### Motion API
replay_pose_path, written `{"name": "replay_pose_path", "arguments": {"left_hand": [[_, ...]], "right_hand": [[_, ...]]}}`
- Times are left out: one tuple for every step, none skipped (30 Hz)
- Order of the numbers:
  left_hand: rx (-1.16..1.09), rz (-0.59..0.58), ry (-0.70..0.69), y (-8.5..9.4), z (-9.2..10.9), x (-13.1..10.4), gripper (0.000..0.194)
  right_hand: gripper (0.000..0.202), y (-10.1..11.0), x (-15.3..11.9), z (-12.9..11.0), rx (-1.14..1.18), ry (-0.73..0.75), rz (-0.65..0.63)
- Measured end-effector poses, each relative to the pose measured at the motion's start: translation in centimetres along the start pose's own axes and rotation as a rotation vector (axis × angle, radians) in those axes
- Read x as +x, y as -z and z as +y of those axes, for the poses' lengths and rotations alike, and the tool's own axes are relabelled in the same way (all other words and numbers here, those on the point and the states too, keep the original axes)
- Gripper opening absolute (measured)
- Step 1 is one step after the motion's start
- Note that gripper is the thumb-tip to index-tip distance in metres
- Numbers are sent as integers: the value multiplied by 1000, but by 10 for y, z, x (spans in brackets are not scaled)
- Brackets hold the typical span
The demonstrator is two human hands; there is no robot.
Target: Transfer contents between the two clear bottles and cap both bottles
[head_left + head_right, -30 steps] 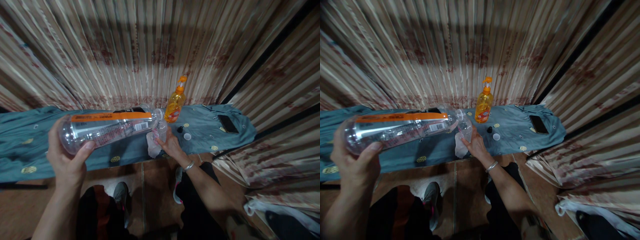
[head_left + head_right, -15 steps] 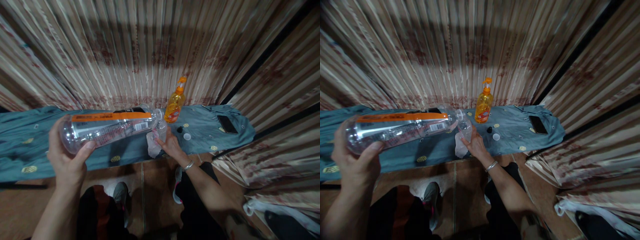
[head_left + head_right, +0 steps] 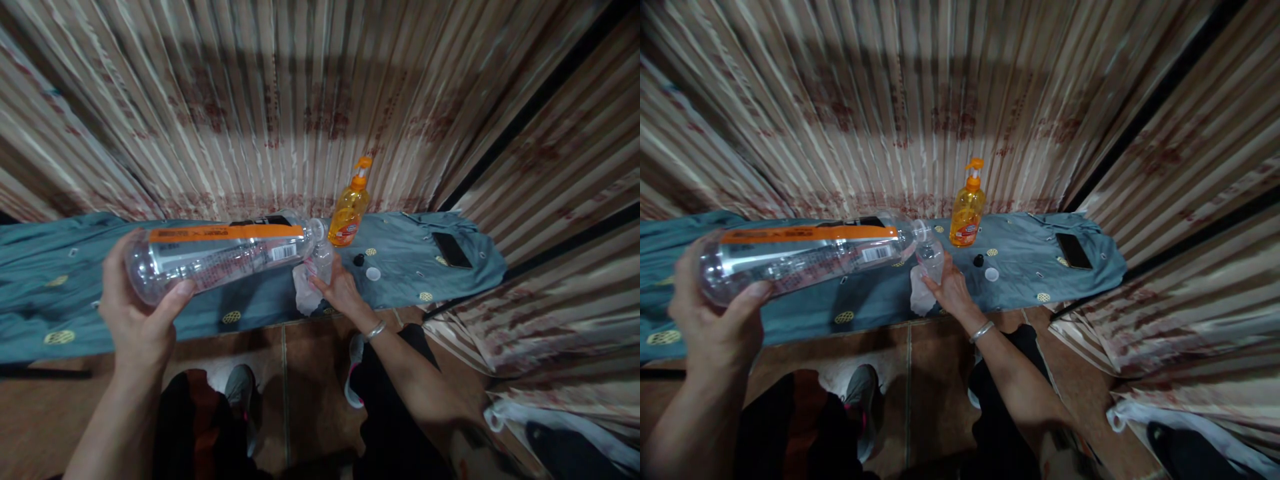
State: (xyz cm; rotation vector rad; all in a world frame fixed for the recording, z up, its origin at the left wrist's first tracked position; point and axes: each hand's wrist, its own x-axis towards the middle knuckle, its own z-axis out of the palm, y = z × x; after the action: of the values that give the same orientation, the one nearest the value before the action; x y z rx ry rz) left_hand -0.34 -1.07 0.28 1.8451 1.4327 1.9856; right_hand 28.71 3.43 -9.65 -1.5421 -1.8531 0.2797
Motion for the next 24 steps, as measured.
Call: {"name": "replay_pose_path", "arguments": {"left_hand": [[5,-1,-1,0,0,0,77],[8,0,-1,0,0,0,77],[13,-2,0,0,1,0,78],[19,-3,2,0,1,0,78],[25,-3,7,1,1,0,78],[31,-3,14,1,2,0,79],[38,-2,20,1,2,0,79],[39,1,22,1,2,0,79],[38,3,21,1,2,1,79],[34,5,17,1,2,1,79],[30,5,13,0,2,1,79],[27,3,13,0,2,0,78],[22,-1,17,0,1,0,78],[14,-4,20,0,1,0,78],[5,-7,22,0,0,0,78],[-3,-9,21,0,0,0,78],[-11,-12,18,0,-1,0,78],[-18,-11,15,0,-1,-1,77],[-19,-12,14,0,-2,-1,77],[-19,-12,14,0,-2,0,77],[-20,-12,15,0,-2,0,77],[-23,-10,15,-1,-1,0,77],[-27,-6,14,-1,0,0,77],[-30,-2,13,-1,1,1,77]], "right_hand": [[67,0,0,0,3,5,1],[68,0,0,1,8,7,3],[68,-1,0,1,16,9,4],[69,-1,0,1,24,9,4],[70,-1,0,1,31,8,3],[70,-1,0,2,36,9,2],[70,-1,0,2,40,9,1],[70,-1,0,2,41,10,1],[69,-1,0,2,43,11,-1],[68,-1,0,2,46,11,-4],[68,-1,0,1,51,10,-9],[67,0,0,1,56,7,-13],[67,0,0,1,59,3,-16],[67,0,0,2,60,0,-20],[67,0,0,2,59,-4,-21],[68,-1,0,2,57,-6,-21],[68,-1,0,2,54,-5,-22],[68,-1,0,3,51,-3,-23],[68,-1,1,3,49,-1,-24],[68,-1,1,3,45,0,-24],[69,-2,1,3,39,0,-23],[70,-2,1,3,34,0,-23],[70,-2,1,2,29,-1,-22],[70,-2,0,2,26,-4,-19]]}}
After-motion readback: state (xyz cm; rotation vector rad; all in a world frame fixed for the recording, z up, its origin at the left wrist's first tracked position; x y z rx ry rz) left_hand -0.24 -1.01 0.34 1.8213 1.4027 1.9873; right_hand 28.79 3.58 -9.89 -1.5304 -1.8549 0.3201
